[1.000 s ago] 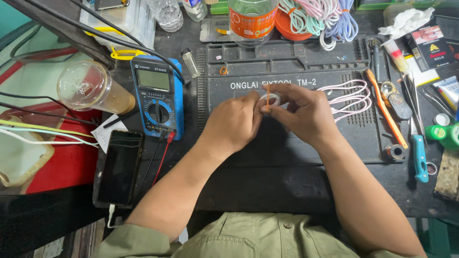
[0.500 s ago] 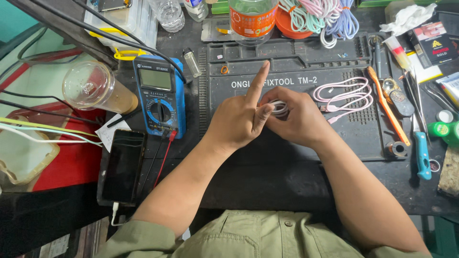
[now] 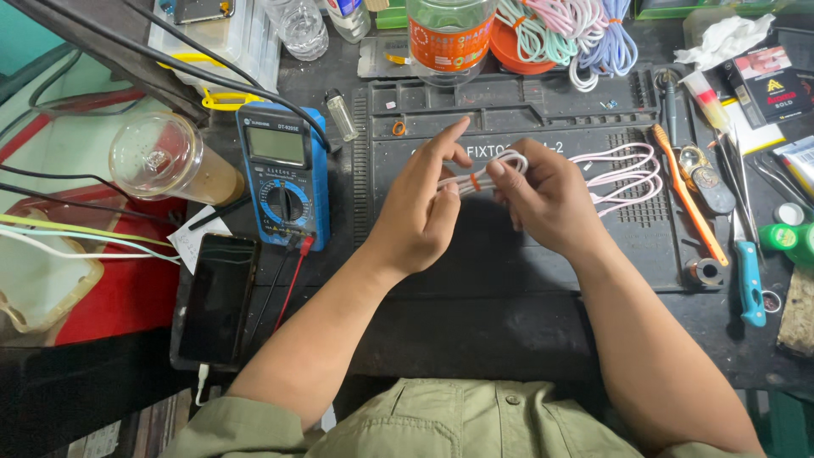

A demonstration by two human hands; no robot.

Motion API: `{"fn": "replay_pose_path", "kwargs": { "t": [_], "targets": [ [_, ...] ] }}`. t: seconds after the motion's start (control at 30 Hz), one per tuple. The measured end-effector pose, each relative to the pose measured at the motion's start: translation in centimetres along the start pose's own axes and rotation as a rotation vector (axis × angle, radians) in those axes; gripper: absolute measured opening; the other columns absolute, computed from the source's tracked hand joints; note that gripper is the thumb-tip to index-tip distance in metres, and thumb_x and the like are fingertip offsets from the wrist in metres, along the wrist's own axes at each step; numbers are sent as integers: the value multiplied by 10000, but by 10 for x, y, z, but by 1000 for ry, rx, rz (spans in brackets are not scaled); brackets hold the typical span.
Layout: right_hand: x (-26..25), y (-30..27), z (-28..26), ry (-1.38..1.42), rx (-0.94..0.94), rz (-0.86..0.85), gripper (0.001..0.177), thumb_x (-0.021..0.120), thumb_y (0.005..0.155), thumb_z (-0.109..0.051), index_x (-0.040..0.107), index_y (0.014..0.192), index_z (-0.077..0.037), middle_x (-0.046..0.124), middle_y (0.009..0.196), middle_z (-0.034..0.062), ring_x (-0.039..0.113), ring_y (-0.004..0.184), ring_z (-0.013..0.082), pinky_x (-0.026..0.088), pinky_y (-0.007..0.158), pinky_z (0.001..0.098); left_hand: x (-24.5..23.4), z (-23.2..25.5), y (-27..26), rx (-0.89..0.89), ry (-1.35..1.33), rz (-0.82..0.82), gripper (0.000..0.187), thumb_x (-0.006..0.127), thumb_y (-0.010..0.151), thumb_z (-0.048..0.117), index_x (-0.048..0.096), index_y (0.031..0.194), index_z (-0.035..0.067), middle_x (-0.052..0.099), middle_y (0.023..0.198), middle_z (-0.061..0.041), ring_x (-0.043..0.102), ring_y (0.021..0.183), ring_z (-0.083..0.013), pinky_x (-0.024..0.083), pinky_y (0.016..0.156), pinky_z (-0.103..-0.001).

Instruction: The person coils several USB cables of different colors and secures them with rubber bands. They then place the bundled cables into a clear plastic container and close it with an orange lid.

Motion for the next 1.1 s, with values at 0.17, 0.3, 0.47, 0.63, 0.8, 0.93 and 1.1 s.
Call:
{"fn": "replay_pose_path", "kwargs": {
  "t": [0.17, 0.3, 0.47, 0.63, 0.8, 0.93, 1.1],
  "targets": [
    [-11, 4, 20, 187, 47, 77, 146, 636, 1061, -103, 629, 1029, 40, 670, 742, 189, 687, 559, 212, 595, 465, 341, 3, -33, 2, -295, -340, 4, 453, 596, 1011, 283, 553, 1437, 135, 673, 1206, -116, 746, 973, -240, 617, 701, -309],
    [-12, 4, 11, 305, 152, 28, 166, 688, 1004, -80, 604, 996, 63, 668, 712, 208, 634, 477, 165, 638, 465, 400, 6, -31, 4, -436, -551, 69, 408, 684, 987, 273, 633, 1334, 63, 696, 1075, -103, 738, 917, -196, 611, 682, -259],
    [-17, 2, 11, 570, 263, -23, 263, 636, 1017, -222, 598, 1033, 38, 666, 747, 179, 651, 501, 154, 663, 504, 448, 6, -29, 6, -435, -566, 114, 407, 674, 975, 120, 609, 1365, 25, 649, 1028, -85, 680, 923, -148, 586, 692, -226],
    [-7, 3, 16, 501, 272, 20, 347, 505, 1110, -252, 579, 929, 35, 661, 790, 187, 716, 571, 218, 671, 540, 442, 10, -27, 2, -474, -667, 149, 384, 630, 959, 66, 612, 1334, -17, 577, 1005, -53, 609, 909, -109, 544, 663, -198],
    [3, 4, 33, -19, 183, 52, 499, 355, 1171, -357, 568, 829, -64, 587, 654, 77, 703, 678, 209, 596, 712, 351, 15, -27, 1, -369, -571, 126, 300, 463, 1073, 96, 611, 1328, 44, 493, 941, -14, 516, 864, -63, 487, 654, -168],
    [3, 5, 42, -26, 211, 102, 523, 341, 1173, -385, 574, 837, -58, 558, 634, 73, 675, 632, 198, 596, 678, 361, 12, -14, 1, -249, -367, 75, 349, 411, 1072, 88, 582, 1376, 83, 504, 986, -74, 532, 803, -74, 534, 653, -216],
    [2, 9, 34, 111, 248, 161, 528, 317, 1152, -398, 551, 844, -39, 455, 623, 54, 555, 559, 152, 608, 635, 359, 23, -24, -2, -298, -403, 94, 215, 344, 1092, 160, 466, 1263, 114, 409, 915, 4, 423, 716, -56, 455, 586, -219]
  ]
}}
Point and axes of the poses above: each hand's wrist, its own y-axis towards the middle knuckle, its own x-axis out of the palm, z = x × y, the point moved 1 cm from there along y, towards the middle knuckle
